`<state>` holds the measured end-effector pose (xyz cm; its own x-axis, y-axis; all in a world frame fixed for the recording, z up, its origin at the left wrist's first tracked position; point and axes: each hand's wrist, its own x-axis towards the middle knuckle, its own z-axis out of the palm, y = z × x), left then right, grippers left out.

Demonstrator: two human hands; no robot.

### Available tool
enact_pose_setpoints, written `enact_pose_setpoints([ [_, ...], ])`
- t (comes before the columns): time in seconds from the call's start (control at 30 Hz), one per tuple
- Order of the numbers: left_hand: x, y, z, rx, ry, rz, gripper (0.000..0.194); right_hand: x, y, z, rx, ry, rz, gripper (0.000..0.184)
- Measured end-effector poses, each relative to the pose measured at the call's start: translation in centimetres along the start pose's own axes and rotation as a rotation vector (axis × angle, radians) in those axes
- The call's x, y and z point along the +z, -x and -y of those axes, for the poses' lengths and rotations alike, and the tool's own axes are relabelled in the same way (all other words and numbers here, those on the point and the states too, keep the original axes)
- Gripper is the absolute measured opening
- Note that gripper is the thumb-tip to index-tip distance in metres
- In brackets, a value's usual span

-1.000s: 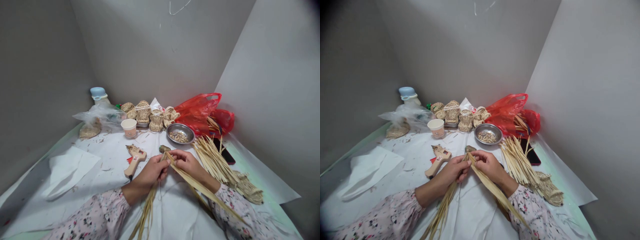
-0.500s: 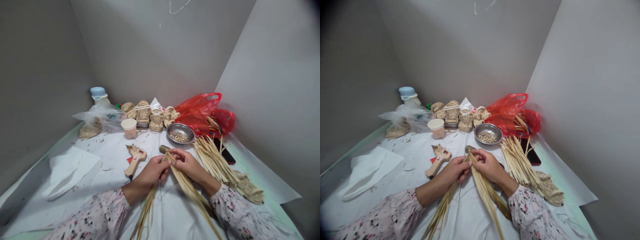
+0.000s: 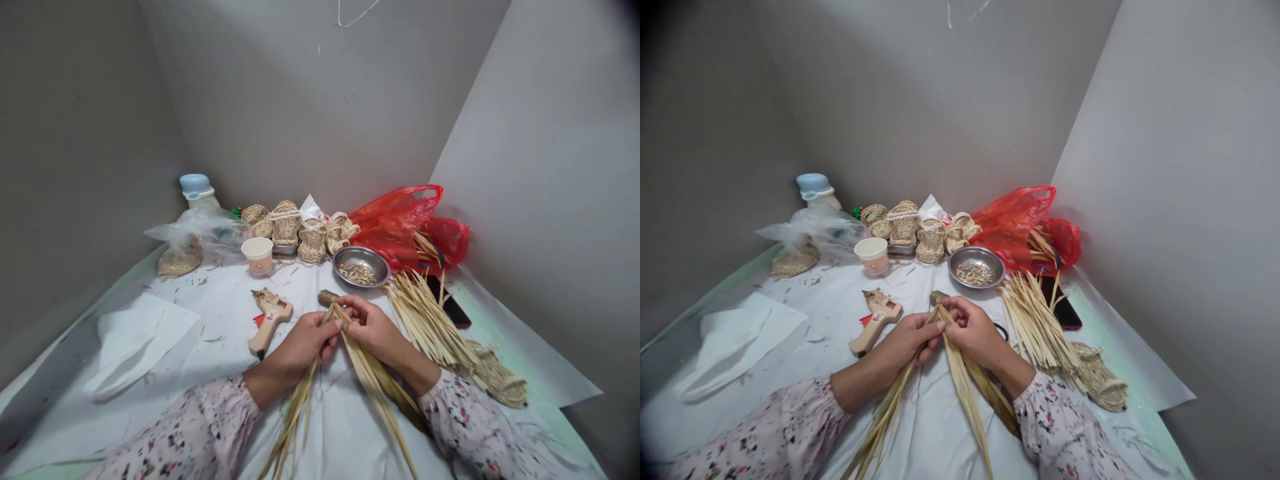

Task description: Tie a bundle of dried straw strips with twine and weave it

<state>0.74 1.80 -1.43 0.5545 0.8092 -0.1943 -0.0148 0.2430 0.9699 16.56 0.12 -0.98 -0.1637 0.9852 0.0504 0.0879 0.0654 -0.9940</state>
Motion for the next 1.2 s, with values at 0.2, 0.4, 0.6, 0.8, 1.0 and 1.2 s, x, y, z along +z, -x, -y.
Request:
enact_pose_setpoints([
  [0.2, 0.1, 0.0, -0.1, -0.005, -0.023, 0.008, 0.03, 0.4, -0.1, -0.4, -0.028, 0.006, -0.016, 0.036],
  [0.4, 0.0, 0.0, -0.4, -0.013, 0.113, -0.053, 0.017, 0.4, -0.1, -0.5, -0.063, 0.076, -0.043, 0.029],
  [0.6, -0.4, -0.1, -0.4, -0.015, 0.153, -0.062, 0.019, 0.2, 0.1, 0.4, -0.091, 0.039, 0.033, 0.021],
  [0.8, -0.2, 0.2, -0.8, 0.021, 0.111, -0.042, 0.018, -0.2, 0.4, 1.2, -0.063, -0.039, 0.065, 0.02],
  [1.0, 0.2, 0.4, -0.9, 0.024, 0.056, -0.005, 0.015, 0.2, 0.1, 0.8, -0.04, -0.007, 0.01, 0.019],
  [1.2, 0.4, 0.7, -1.2, 0.016, 0.001, 0.059, 0.014, 0.1, -0.1, 0.3, -0.009, -0.107, -0.082, 0.021],
])
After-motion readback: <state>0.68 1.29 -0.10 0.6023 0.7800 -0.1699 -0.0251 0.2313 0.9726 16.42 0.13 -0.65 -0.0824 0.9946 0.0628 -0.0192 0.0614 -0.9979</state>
